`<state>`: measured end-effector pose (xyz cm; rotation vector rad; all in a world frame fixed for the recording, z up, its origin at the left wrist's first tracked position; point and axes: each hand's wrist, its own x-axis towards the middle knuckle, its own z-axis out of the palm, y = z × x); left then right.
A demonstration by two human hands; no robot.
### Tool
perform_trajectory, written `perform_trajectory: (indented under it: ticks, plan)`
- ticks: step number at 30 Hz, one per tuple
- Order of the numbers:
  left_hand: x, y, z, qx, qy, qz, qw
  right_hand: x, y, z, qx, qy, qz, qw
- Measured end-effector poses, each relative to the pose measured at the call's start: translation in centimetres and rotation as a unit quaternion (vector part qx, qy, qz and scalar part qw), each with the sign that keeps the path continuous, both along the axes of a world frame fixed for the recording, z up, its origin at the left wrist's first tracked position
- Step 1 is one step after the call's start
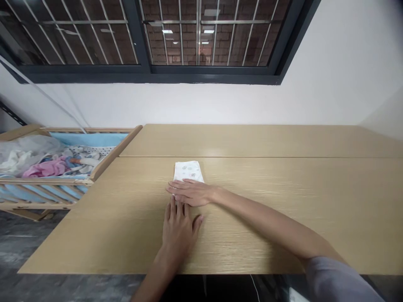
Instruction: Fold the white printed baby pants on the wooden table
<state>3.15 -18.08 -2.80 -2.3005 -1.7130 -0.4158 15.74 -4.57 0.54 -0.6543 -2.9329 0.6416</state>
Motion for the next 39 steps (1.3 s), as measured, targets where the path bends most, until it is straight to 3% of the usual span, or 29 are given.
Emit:
perform_trajectory:
  ticks: [8,13,16,21,25,31,35,39]
  plan:
    - [-0.4,-0.1,-0.3,0.022,-0.002,0.008,1.0,1.2,7.6,-1.0,0.08,-0.011,-0.149,0.986]
    - [-0.7,0.0,-0.4,0.011,-0.012,-0.004,1.0,1.4,8.8,-0.6,0.083,-0.02,-0.179,0.98]
    - [-1.1,0.2,-0.1,0.002,-0.018,-0.017,1.0,2.1,6.9,0.8,0.099,0.03,-0.18,0.978]
    - [-3.1,1.2,1.8,-0.058,-0.034,-0.072,0.995,5.0,0.6,3.4,0.127,0.073,-0.145,0.978]
    - [-5.3,2.6,3.5,-0.112,-0.088,-0.105,0.984,7.3,-3.4,2.0,0.139,0.038,-0.13,0.981]
    - [-6.1,3.8,4.2,-0.12,-0.097,-0.087,0.984,8.2,-5.9,-1.2,0.246,0.052,-0.17,0.953]
    - [-5.7,3.6,4.2,-0.094,-0.066,-0.093,0.989,7.5,-7.5,-1.0,0.296,0.019,-0.182,0.937]
    - [-5.3,3.2,4.5,-0.076,-0.053,-0.124,0.988,7.1,-9.1,0.6,0.224,0.037,-0.223,0.948]
